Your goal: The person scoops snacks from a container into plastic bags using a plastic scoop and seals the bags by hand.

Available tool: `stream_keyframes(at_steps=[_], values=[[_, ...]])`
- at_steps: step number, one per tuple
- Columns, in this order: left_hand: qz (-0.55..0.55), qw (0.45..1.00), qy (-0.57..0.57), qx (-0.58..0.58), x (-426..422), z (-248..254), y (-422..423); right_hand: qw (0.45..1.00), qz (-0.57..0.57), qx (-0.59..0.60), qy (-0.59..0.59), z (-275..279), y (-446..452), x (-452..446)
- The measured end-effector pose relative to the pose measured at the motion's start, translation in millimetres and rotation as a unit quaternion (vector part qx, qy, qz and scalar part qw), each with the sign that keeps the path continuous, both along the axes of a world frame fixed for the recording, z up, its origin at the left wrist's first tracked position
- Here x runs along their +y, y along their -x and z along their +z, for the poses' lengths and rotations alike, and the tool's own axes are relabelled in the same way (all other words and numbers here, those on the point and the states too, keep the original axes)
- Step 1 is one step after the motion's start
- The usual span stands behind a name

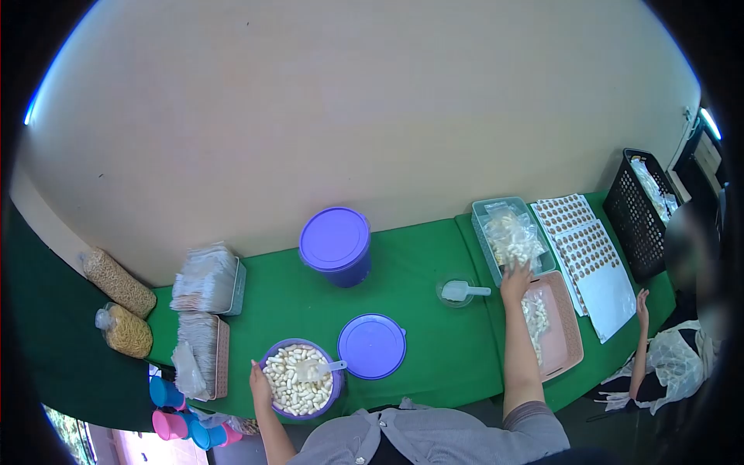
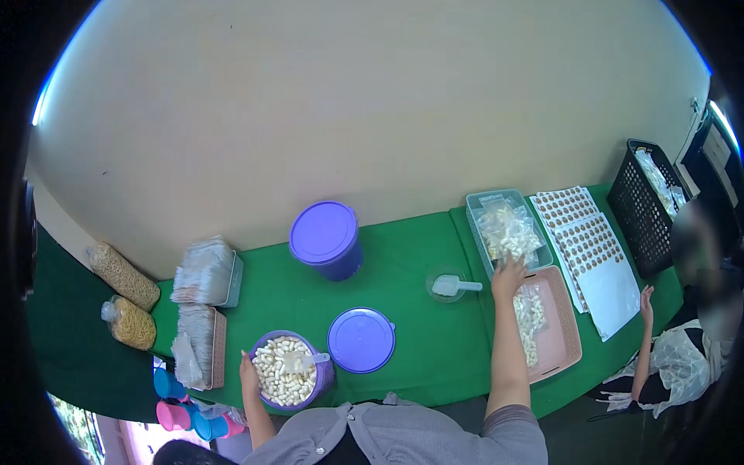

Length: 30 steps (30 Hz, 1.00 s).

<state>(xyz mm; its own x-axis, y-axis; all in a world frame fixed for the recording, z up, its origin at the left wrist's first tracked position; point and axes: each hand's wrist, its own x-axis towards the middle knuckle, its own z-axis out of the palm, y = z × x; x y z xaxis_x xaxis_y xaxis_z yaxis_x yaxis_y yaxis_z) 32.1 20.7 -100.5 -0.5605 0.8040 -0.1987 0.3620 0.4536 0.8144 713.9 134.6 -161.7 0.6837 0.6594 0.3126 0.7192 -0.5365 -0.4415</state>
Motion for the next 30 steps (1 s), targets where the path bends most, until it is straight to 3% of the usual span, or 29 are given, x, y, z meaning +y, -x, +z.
stream_keyframes(at_steps=[3, 7, 10, 12, 16, 23, 26, 29, 30], values=[[-0.011, 0.999, 0.0, -0.03, 1, 8, -3, 0.995, -0.02, -0.027, 0.094, 7, 19, -8], [-0.001, 1.0, 0.0, -0.018, 1, 12, -7, 0.993, -0.022, -0.02, 0.111, 26, 27, -13], [0.003, 0.999, -0.007, -0.032, 0, 12, -7, 0.988, -0.003, 0.047, 0.149, 37, 32, -16], [0.012, 0.999, -0.012, -0.049, 1, 13, -8, 0.999, 0.025, 0.013, 0.027, 38, 46, -22], [0.015, 0.998, -0.017, -0.06, 1, 12, -4, 0.987, 0.132, 0.055, -0.068, 55, 102, -33], [0.003, 0.982, -0.073, -0.175, 0, -5, 6, 0.924, 0.363, 0.073, -0.095, 107, 258, -58], [0.019, 0.972, -0.165, -0.168, -7, 9, 7, 0.902, 0.414, 0.09, -0.087, 137, 330, -75], [0.021, 0.968, -0.199, 0.153, -25, 38, 35, 0.868, 0.472, 0.134, -0.077, 153, 389, -90], [0.029, 0.956, -0.213, 0.202, -28, 32, 61, 0.858, 0.488, 0.144, -0.068, 155, 407, -93]])
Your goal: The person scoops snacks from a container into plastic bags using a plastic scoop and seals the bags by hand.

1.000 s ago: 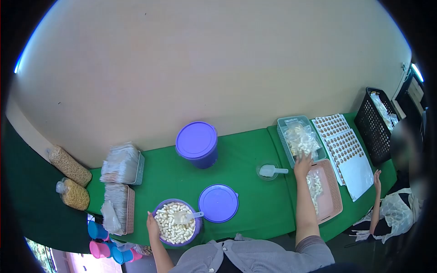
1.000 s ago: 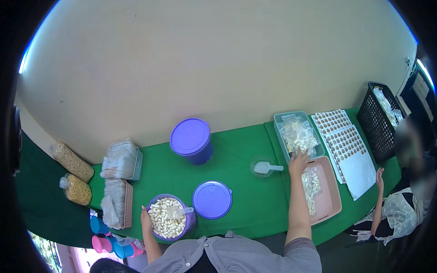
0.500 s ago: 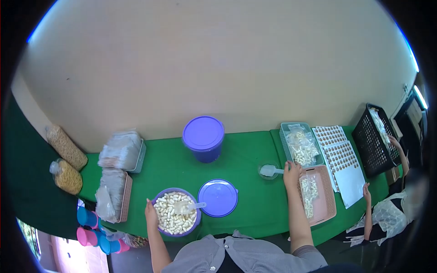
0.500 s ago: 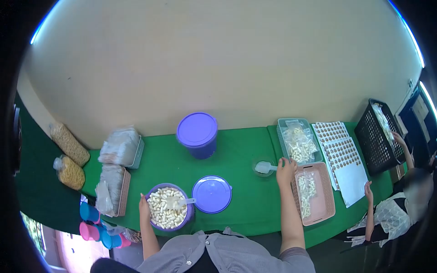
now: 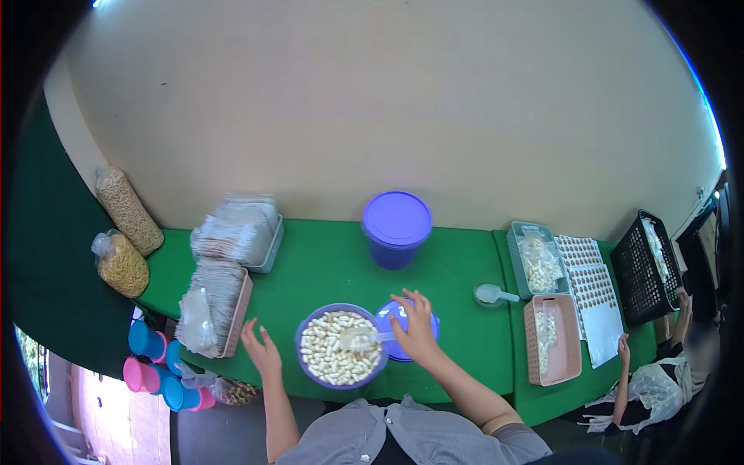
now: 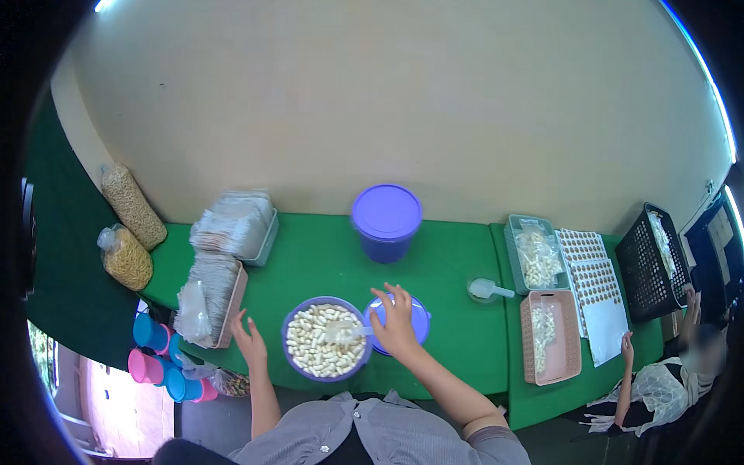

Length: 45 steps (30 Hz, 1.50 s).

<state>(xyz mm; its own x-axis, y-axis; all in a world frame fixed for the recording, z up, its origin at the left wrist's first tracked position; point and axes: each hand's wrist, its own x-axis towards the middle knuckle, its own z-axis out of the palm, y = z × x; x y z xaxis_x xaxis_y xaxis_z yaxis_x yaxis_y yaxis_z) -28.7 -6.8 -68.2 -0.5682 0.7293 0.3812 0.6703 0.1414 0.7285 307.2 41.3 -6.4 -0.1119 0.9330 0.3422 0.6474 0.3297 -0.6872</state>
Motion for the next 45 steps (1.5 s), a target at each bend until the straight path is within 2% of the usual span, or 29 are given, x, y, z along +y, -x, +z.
stream_keyframes(at_steps=[1, 3, 4, 6, 7, 8, 9, 10, 13, 15, 18, 21, 22, 23, 26, 28, 29, 31, 32, 33, 35, 36, 37, 39, 40, 42, 43, 44, 45], values=[[0.003, 1.0, -0.001, 0.001, -4, 2, 24, 1.0, 0.021, 0.004, 0.011, 3, 17, -3], [0.088, 0.98, -0.006, 0.178, -12, 7, 70, 0.999, 0.031, 0.007, 0.018, 8, 46, -8], [0.091, 0.98, -0.006, 0.179, -14, 9, 90, 0.999, 0.044, 0.008, 0.017, 9, 60, -9], [0.111, 0.961, 0.067, 0.244, -20, 12, 132, 0.998, 0.062, 0.016, 0.017, 14, 88, -9], [0.116, 0.96, 0.07, 0.246, -25, -4, 158, 0.997, 0.067, 0.018, 0.019, 16, 101, -9], [0.068, 0.963, 0.106, 0.237, -27, -35, 185, 0.997, 0.072, 0.027, 0.021, 18, 114, -8], [0.018, 0.964, 0.14, 0.227, -26, -36, 196, 0.996, 0.075, 0.034, 0.022, 20, 126, -7], [0.022, 0.962, 0.192, 0.193, -26, -42, 198, 0.996, 0.074, 0.035, 0.02, 22, 138, -7], [-0.005, 0.959, 0.211, 0.192, -25, -38, 201, 0.997, 0.058, 0.046, 0.013, 27, 167, -7], [-0.005, 0.961, 0.183, 0.206, -23, -37, 203, 0.997, 0.059, 0.04, 0.005, 28, 181, -9], [-0.063, 0.973, 0.135, 0.175, -21, -25, 204, 0.997, 0.055, 0.047, 0.012, 31, 201, -10], [-0.059, 0.978, 0.137, 0.147, -25, -13, 203, 0.998, 0.056, 0.036, 0.002, 37, 216, -10], [-0.061, 0.985, 0.085, 0.141, -23, -12, 204, 0.998, 0.053, 0.034, 0.0, 40, 220, -11], [-0.063, 0.985, 0.081, 0.137, -21, -12, 205, 0.998, 0.057, 0.032, 0.0, 42, 224, -11], [-0.044, 0.995, 0.044, 0.081, -18, 18, 196, 0.996, 0.08, 0.027, 0.009, 46, 233, -11], [-0.08, 0.996, -0.021, -0.022, -15, 43, 183, 0.995, 0.092, 0.023, 0.02, 49, 236, -12], [-0.082, 0.996, -0.02, -0.027, -15, 61, 171, 0.992, 0.116, 0.029, 0.028, 53, 237, -13], [-0.195, 0.971, -0.034, -0.134, -14, 91, 146, 0.989, 0.139, 0.031, 0.036, 64, 240, -18], [-0.261, 0.949, -0.025, -0.175, -13, 90, 140, 0.988, 0.153, 0.001, 0.01, 72, 243, -23], [-0.262, 0.948, -0.026, -0.178, -13, 96, 132, 0.986, 0.166, -0.029, -0.016, 76, 243, -25], [-0.422, 0.888, 0.006, -0.183, -16, 117, 116, 0.977, 0.206, -0.048, -0.014, 65, 233, -19], [-0.428, 0.885, 0.011, -0.184, -17, 122, 111, 0.967, 0.247, -0.065, -0.013, 63, 227, -17], [-0.432, 0.882, 0.008, -0.185, -13, 117, 109, 0.968, 0.243, -0.068, -0.014, 63, 221, -18], [-0.439, 0.845, 0.009, -0.304, -9, 104, 107, 0.968, 0.244, 0.013, 0.052, 65, 213, -18], [-0.442, 0.844, 0.011, -0.303, -10, 102, 107, 0.969, 0.24, 0.014, 0.051, 64, 211, -19], [-0.439, 0.781, 0.028, -0.444, -9, 101, 105, 0.973, 0.148, 0.142, 0.109, 61, 209, -23], [-0.444, 0.778, 0.033, -0.443, -6, 99, 103, 0.964, 0.1, 0.206, 0.137, 59, 208, -25], [-0.443, 0.767, 0.006, -0.465, -5, 95, 101, 0.963, 0.093, 0.21, 0.139, 52, 203, -25], [-0.439, 0.756, -0.021, -0.486, -5, 91, 100, 0.93, 0.149, 0.244, 0.232, 44, 196, -22]])
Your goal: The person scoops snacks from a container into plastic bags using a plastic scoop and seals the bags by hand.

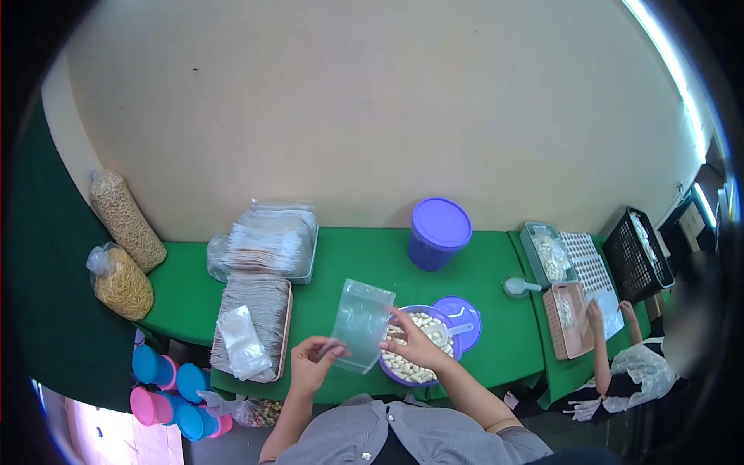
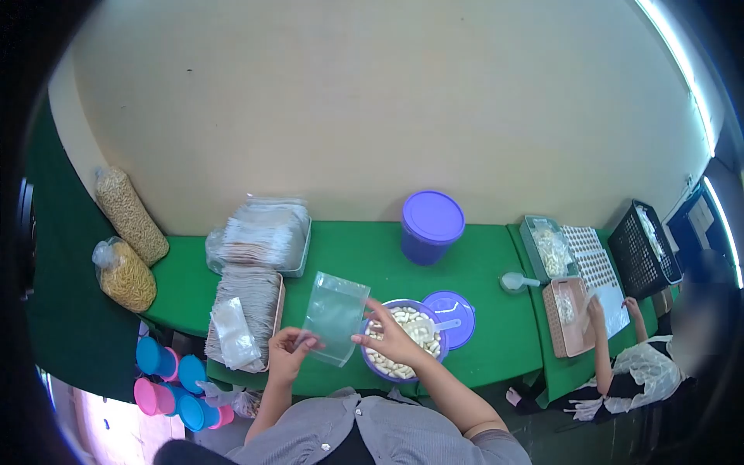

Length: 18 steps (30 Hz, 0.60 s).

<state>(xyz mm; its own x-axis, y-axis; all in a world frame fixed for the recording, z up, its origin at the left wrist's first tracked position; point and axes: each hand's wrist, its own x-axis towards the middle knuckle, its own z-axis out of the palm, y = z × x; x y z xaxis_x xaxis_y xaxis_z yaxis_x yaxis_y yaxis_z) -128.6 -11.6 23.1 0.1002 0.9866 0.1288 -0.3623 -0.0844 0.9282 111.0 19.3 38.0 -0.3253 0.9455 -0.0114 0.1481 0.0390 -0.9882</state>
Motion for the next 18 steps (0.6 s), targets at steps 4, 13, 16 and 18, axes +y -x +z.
stream_keyframes(at_steps=[4, 13, 16, 18], values=[[0.062, 0.996, -0.009, -0.069, 2, -1, -25, 0.962, 0.178, 0.136, 0.158, -5, 0, -16], [0.1, 0.994, 0.021, -0.032, 4, -11, -32, 0.992, -0.043, 0.105, 0.052, 4, -4, -13], [0.269, 0.957, -0.088, 0.06, 12, -5, -24, 0.996, -0.064, 0.059, 0.01, 6, -8, -13], [0.276, 0.906, -0.236, 0.216, 9, 8, -18, 0.998, -0.054, -0.002, -0.021, 10, -7, -17]])
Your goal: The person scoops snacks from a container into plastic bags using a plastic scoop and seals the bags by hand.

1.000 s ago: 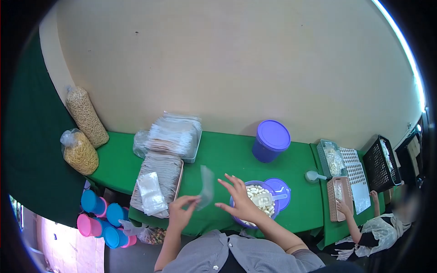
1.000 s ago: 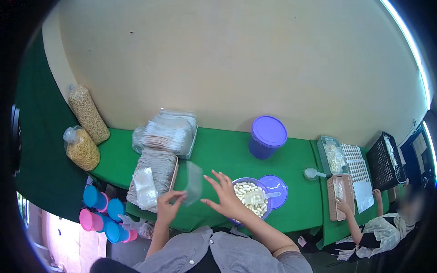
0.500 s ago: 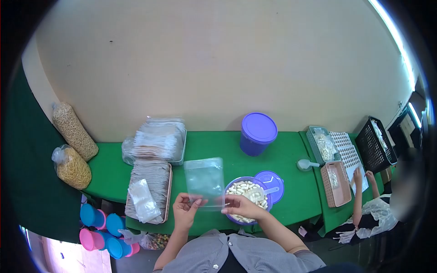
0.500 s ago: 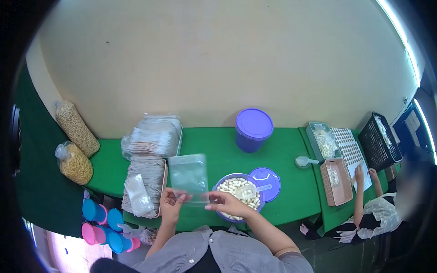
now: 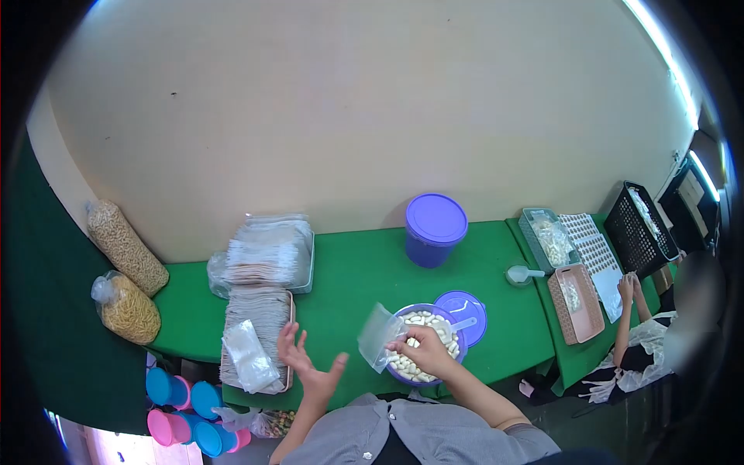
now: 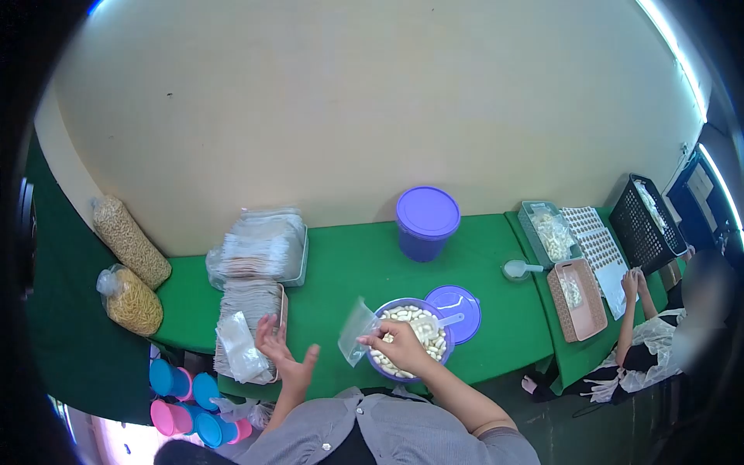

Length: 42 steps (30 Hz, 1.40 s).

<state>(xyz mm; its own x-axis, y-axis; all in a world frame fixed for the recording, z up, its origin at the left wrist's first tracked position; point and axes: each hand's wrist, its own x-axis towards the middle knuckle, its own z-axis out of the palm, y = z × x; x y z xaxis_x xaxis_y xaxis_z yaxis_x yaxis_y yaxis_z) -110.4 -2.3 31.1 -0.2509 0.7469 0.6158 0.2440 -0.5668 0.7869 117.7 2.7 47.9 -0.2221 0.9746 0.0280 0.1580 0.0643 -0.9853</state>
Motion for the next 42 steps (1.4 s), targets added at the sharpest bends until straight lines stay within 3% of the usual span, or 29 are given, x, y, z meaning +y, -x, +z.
stream_keyframes(at_steps=[1, 3, 4, 6, 7, 13, 20, 22, 26, 28, 30, 32, 38, 42], values=[[0.001, 1.0, 0.002, 0.001, -3, 12, 0, 1.0, 0.001, 0.001, 0.002, 1, 2, -1], [-0.144, 0.963, 0.003, 0.228, -7, 34, -3, 0.993, 0.06, -0.083, -0.056, 3, 8, -1], [-0.142, 0.963, 0.005, 0.227, -5, 31, -7, 0.993, 0.062, -0.083, -0.054, 2, 11, -2], [-0.287, 0.892, 0.067, 0.343, -1, 22, -15, 0.985, 0.106, -0.112, -0.083, -1, 16, -4], [-0.341, 0.882, 0.099, 0.31, -1, 22, -18, 0.987, 0.1, -0.097, -0.075, 3, 19, -5], [-0.283, 0.897, 0.115, 0.319, -2, 9, -14, 0.99, 0.119, -0.072, -0.004, 6, 10, -5], [-0.252, 0.92, 0.117, 0.275, -6, 14, -16, 0.993, 0.107, -0.042, -0.011, -7, 9, -1], [-0.245, 0.935, 0.113, 0.229, -4, 9, -15, 0.982, 0.097, 0.12, 0.108, -16, 8, 0], [-0.231, 0.936, 0.132, 0.229, -4, 9, -14, 0.987, 0.061, 0.123, 0.083, -15, 3, 2], [-0.197, 0.941, 0.113, 0.252, -7, 5, -18, 0.997, 0.063, 0.041, -0.009, -2, 10, -4], [-0.166, 0.936, 0.086, 0.299, -8, -2, -24, 0.998, 0.07, -0.006, -0.004, 3, 12, -10], [-0.134, 0.927, 0.056, 0.345, -8, -4, -26, 0.997, 0.074, -0.016, 0.022, -2, 14, -12], [-0.191, 0.899, 0.066, 0.389, -10, -2, -31, 0.99, 0.111, -0.024, 0.089, -1, 13, -15], [-0.272, 0.907, 0.09, 0.308, -12, -20, -35, 0.979, 0.112, 0.001, 0.17, 6, 16, -18]])
